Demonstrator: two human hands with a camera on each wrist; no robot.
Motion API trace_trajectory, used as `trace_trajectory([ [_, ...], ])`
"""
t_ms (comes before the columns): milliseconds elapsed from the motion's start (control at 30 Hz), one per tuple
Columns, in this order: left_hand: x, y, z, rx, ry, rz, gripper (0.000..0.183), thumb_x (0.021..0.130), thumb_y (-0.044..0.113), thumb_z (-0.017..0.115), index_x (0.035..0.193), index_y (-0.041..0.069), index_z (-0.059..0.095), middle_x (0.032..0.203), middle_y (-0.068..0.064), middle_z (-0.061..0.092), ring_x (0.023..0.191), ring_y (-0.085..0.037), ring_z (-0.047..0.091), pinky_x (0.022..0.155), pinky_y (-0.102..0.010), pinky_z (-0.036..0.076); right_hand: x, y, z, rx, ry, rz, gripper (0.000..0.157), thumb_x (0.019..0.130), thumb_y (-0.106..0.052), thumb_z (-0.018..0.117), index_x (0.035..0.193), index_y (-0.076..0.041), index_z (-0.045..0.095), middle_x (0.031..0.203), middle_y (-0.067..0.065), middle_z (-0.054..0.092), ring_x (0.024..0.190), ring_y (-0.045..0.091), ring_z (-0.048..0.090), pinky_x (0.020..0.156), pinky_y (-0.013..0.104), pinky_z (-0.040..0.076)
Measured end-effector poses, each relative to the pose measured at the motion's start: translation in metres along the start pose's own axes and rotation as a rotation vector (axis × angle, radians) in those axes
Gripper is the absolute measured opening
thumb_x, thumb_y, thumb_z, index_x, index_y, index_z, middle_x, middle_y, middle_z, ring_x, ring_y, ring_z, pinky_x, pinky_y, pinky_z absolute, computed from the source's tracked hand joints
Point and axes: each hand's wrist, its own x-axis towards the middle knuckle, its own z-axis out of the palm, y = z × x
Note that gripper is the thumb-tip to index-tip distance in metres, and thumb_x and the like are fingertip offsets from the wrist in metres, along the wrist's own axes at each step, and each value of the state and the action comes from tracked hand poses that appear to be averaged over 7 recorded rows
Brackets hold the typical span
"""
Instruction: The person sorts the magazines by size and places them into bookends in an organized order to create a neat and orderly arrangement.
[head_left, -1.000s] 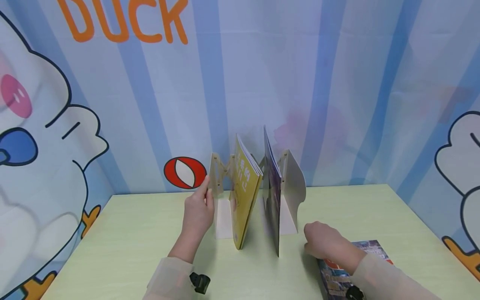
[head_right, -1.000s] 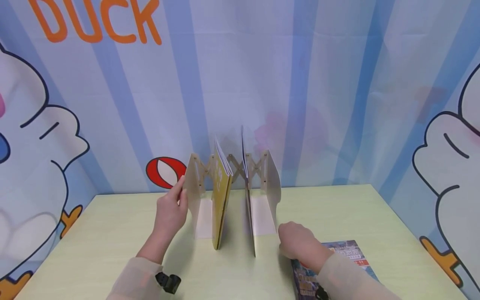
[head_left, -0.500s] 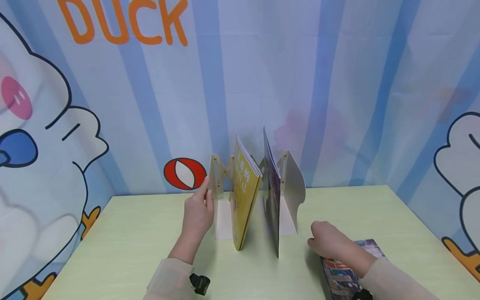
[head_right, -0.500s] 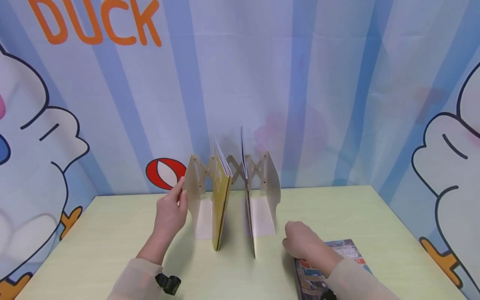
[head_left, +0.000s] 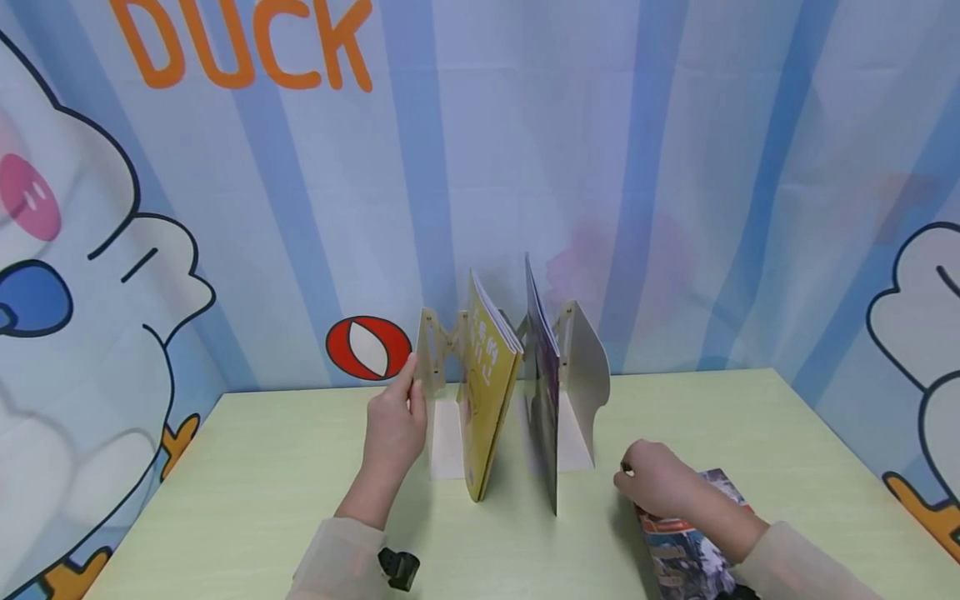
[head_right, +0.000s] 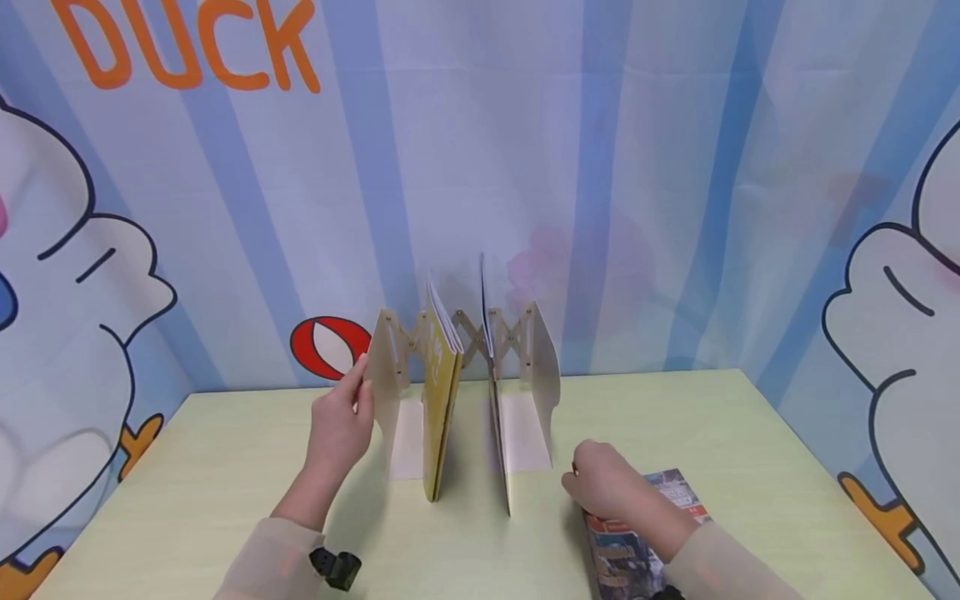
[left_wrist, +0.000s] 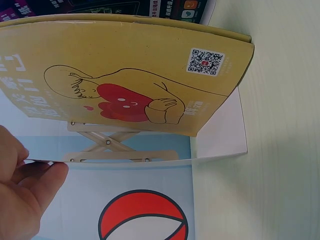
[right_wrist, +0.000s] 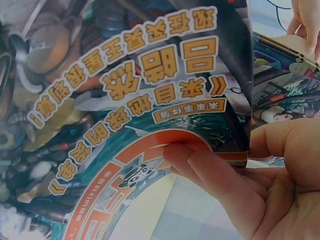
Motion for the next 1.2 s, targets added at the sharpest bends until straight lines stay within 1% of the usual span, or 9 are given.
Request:
trace_trajectory([
  [300, 0.0, -0.001, 0.0, -0.001, -0.003, 0.003, 0.042, 0.094, 0.005, 0.054, 0.134, -0.003, 0.05, 0.126, -0.021, 0.059, 0.1, -0.032, 0.066, 0.08, -0.039, 0.056, -0.001, -0.006, 0.002, 0.0, 0.034, -0.078, 0.039, 0.088, -0.005, 0.05, 0.051, -0.014, 0.039, 0.042, -0.003, 0.036, 0.037, 0.01, 0.031, 0.047, 0.026, 0.034],
  [400, 0.0, -0.001, 0.001, 0.002, -0.003, 0.001, 0.041, 0.094, 0.005, 0.054, 0.134, -0.003, 0.05, 0.125, -0.022, 0.06, 0.098, -0.031, 0.067, 0.079, -0.039, 0.057, -0.001, -0.007, 0.002, 0.001, 0.036, -0.08, 0.038, 0.088, -0.005, 0.049, 0.051, -0.013, 0.04, 0.044, -0.004, 0.034, 0.038, 0.01, 0.028, 0.046, 0.025, 0.032],
  [467, 0.0, -0.001, 0.0, 0.003, -0.002, -0.001, 0.041, 0.094, 0.005, 0.054, 0.134, -0.003, 0.05, 0.124, -0.022, 0.06, 0.097, -0.031, 0.067, 0.079, -0.039, 0.057, -0.001, -0.008, 0.002, 0.013, 0.035, -0.077, 0.035, 0.088, -0.005, 0.049, 0.053, -0.011, 0.047, 0.045, -0.003, 0.034, 0.039, 0.01, 0.028, 0.045, 0.024, 0.031],
  [700, 0.0, 0.001, 0.0, 0.002, -0.011, -0.008, 0.042, 0.094, 0.006, 0.054, 0.135, -0.002, 0.049, 0.125, -0.022, 0.06, 0.094, -0.031, 0.067, 0.078, -0.038, 0.057, -0.003, -0.012, -0.001, 0.061, 0.073, -0.089, 0.026, 0.087, -0.005, 0.048, 0.069, -0.004, 0.067, 0.047, -0.004, 0.036, 0.039, 0.009, 0.03, 0.044, 0.024, 0.033],
  [767, 0.0, 0.001, 0.0, 0.006, -0.011, -0.009, 0.042, 0.094, 0.006, 0.054, 0.135, -0.002, 0.049, 0.124, -0.022, 0.06, 0.09, -0.03, 0.068, 0.076, -0.038, 0.058, -0.004, -0.014, -0.002, 0.08, 0.084, -0.083, 0.023, 0.087, -0.006, 0.049, 0.08, 0.0, 0.071, 0.056, 0.001, 0.053, 0.039, 0.009, 0.036, 0.043, 0.025, 0.039],
  [800, 0.0, 0.001, 0.0, 0.006, -0.011, -0.009, 0.042, 0.094, 0.006, 0.054, 0.135, -0.002, 0.049, 0.124, -0.022, 0.06, 0.09, -0.03, 0.068, 0.076, -0.038, 0.058, -0.004, -0.015, -0.002, 0.09, 0.087, -0.075, 0.023, 0.087, -0.006, 0.05, 0.087, 0.001, 0.072, 0.058, 0.002, 0.056, 0.04, 0.009, 0.036, 0.043, 0.025, 0.039],
  [933, 0.0, 0.001, 0.0, 0.008, -0.008, -0.005, 0.042, 0.094, 0.006, 0.054, 0.135, -0.002, 0.049, 0.123, -0.023, 0.061, 0.089, -0.03, 0.068, 0.076, -0.038, 0.058, -0.007, -0.019, -0.005, 0.125, 0.092, -0.056, 0.028, 0.089, -0.008, 0.05, 0.103, 0.006, 0.069, 0.066, 0.006, 0.062, 0.041, 0.01, 0.039, 0.04, 0.026, 0.042],
  [1033, 0.0, 0.001, 0.0, 0.008, -0.008, -0.002, 0.042, 0.094, 0.005, 0.054, 0.135, -0.003, 0.049, 0.122, -0.023, 0.061, 0.089, -0.03, 0.068, 0.076, -0.038, 0.058, -0.01, -0.019, -0.009, 0.149, 0.096, -0.044, 0.029, 0.089, -0.009, 0.05, 0.106, 0.005, 0.069, 0.057, 0.003, 0.057, 0.041, 0.011, 0.043, 0.039, 0.026, 0.044],
  [1200, 0.0, 0.001, 0.0, 0.012, -0.001, 0.01, 0.041, 0.094, 0.005, 0.054, 0.134, -0.003, 0.05, 0.12, -0.023, 0.062, 0.084, -0.03, 0.068, 0.074, -0.037, 0.058, -0.015, -0.018, -0.018, 0.189, 0.116, -0.052, 0.031, 0.091, -0.011, 0.051, 0.11, 0.008, 0.066, 0.075, 0.009, 0.069, 0.05, 0.013, 0.057, 0.043, 0.028, 0.051],
])
